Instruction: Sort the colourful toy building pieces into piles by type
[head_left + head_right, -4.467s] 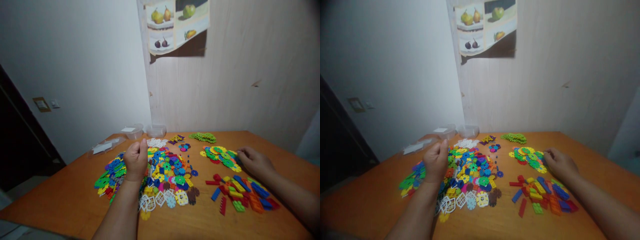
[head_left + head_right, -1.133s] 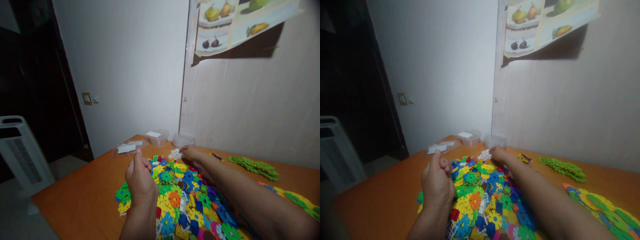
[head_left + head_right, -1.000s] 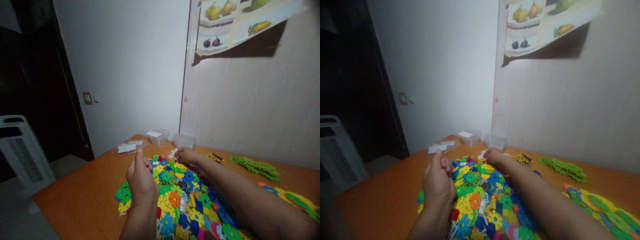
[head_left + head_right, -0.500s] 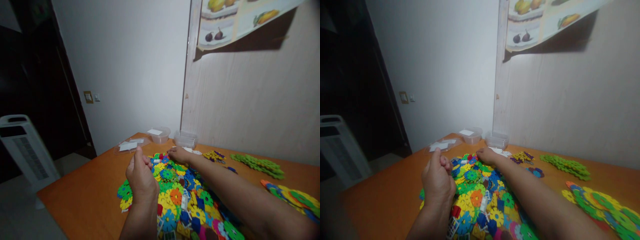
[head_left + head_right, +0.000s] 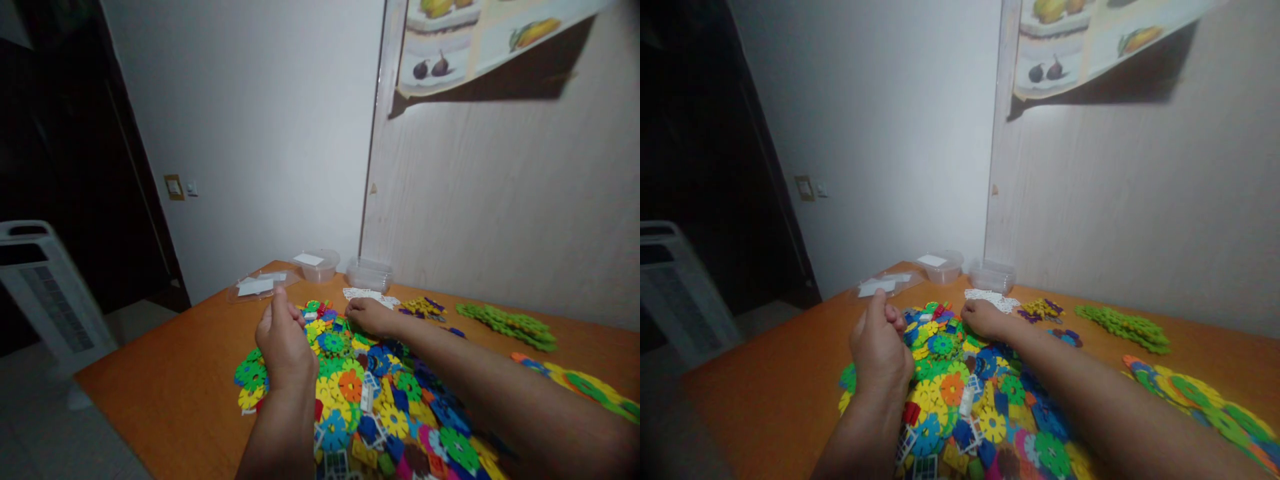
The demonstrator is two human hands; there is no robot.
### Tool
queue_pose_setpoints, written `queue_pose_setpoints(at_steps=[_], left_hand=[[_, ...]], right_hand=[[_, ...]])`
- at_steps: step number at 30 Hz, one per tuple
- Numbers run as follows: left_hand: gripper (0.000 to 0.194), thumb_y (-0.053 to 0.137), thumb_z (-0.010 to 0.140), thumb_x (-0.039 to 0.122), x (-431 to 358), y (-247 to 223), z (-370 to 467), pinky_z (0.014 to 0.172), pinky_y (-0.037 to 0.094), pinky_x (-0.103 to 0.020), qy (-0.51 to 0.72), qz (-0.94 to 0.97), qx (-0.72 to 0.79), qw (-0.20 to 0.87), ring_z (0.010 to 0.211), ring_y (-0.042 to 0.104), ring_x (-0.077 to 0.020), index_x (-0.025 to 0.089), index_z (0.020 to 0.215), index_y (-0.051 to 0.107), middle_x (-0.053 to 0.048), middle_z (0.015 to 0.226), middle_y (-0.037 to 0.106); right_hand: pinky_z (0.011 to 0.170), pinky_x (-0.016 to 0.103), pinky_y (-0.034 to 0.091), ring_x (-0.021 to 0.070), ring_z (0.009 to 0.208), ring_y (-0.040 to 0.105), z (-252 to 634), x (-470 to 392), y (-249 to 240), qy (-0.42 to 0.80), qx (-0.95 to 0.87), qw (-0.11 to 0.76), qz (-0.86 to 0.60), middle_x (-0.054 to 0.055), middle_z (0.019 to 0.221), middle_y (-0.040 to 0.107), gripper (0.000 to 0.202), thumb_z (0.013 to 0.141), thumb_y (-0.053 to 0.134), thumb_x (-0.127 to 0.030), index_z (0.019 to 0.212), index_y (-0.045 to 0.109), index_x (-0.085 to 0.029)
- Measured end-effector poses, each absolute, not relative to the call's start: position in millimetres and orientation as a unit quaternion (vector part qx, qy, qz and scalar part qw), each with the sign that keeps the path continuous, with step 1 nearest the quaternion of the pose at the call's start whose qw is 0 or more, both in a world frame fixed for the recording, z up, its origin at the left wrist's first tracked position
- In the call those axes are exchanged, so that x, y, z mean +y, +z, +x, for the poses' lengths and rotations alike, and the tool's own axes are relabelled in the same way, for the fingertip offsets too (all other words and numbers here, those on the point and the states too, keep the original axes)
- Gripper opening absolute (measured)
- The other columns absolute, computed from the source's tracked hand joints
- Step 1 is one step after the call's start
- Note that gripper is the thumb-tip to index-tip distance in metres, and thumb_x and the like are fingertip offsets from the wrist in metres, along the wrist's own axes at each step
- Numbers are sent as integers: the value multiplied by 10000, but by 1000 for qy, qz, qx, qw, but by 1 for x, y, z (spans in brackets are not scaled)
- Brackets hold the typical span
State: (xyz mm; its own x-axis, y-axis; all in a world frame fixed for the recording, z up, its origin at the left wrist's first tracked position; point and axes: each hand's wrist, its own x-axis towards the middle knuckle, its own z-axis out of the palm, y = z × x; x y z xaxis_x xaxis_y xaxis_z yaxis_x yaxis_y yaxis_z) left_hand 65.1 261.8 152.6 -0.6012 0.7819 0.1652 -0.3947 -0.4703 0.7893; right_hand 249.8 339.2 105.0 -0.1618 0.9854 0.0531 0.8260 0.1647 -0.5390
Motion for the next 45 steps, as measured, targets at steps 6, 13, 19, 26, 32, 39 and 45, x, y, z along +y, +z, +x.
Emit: queue_pose_setpoints(at_steps=[6,13,19,26,32,39,45], left_hand=[[499,625,874,523,264,151,66,508,315,-241,812,260,382,357,476,392,-94,197,545,439,62,470,426],[470,641,855,503,265,150,67,506,315,-247,807,260,391,358,474,392,-96,198,555,447,66,476,431],[485,615,872,522,266,149,66,507,311,-248,810,258,388,355,482,397,-96,199,557,438,67,489,422],[429,629,855,444,268,148,66,496,302,-251,813,257,381,357,479,403,-102,204,556,435,69,485,414],[445,619,861,480,272,145,66,491,298,-250,816,257,376,356,471,386,-100,208,561,435,71,480,406],[454,613,852,497,272,145,66,491,309,-247,814,253,385,353,468,387,-101,208,550,435,66,471,415],[406,645,808,450,276,145,65,465,291,-235,819,245,369,364,455,393,-96,209,559,435,71,472,412]], right_hand=[[533,223,368,120,589,531,260,329,106,262,-712,247,-603,-8,652,626,156,834,546,-242,783,677,-175],[565,207,453,116,600,596,262,318,122,336,-681,294,-581,6,668,660,132,834,525,-250,781,625,-183],[579,220,457,129,623,604,262,321,126,308,-677,308,-593,10,660,654,137,837,521,-246,766,615,-178],[623,224,416,129,688,567,246,300,128,263,-775,218,-531,-29,737,676,159,736,596,-177,826,724,-203],[605,239,361,115,603,475,239,278,141,164,-854,124,-477,-35,618,573,148,781,551,-196,706,678,-185],[777,305,425,226,916,578,231,261,147,90,-863,111,-485,76,1028,665,395,804,685,-437,1125,738,-213],[806,349,448,294,1018,601,213,254,143,71,-873,77,-476,126,1152,663,602,808,662,-580,1302,665,-237]])
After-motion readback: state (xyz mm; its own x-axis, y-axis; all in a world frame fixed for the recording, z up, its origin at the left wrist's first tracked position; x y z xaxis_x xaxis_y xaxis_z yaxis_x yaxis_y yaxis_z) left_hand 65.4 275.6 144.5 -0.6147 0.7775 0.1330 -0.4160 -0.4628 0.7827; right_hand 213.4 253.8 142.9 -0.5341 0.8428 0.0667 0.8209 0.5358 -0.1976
